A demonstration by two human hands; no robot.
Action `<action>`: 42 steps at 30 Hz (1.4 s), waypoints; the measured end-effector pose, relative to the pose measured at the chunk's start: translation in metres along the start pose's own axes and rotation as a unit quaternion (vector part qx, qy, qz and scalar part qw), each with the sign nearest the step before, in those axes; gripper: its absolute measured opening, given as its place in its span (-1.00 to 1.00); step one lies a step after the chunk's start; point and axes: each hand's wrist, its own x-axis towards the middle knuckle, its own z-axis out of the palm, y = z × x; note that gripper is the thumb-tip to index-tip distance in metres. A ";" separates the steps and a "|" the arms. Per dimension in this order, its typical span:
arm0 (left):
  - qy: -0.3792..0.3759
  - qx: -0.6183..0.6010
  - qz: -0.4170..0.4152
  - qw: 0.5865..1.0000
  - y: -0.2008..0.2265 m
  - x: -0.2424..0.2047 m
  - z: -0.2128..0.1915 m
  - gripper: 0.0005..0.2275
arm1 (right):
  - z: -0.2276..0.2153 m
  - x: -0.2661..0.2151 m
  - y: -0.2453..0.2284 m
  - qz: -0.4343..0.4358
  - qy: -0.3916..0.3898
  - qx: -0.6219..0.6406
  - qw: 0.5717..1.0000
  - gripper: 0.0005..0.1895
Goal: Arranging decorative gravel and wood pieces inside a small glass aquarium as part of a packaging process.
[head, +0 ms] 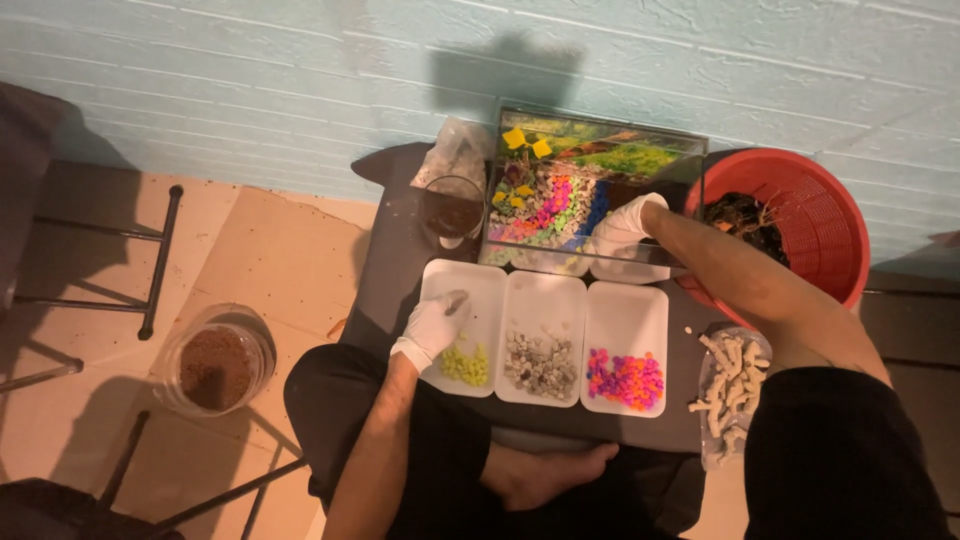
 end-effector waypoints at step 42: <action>0.053 -0.025 0.058 0.997 0.006 -0.009 -0.007 -0.62 | 0.077 -0.103 0.007 -0.242 0.699 0.072 0.669 -0.81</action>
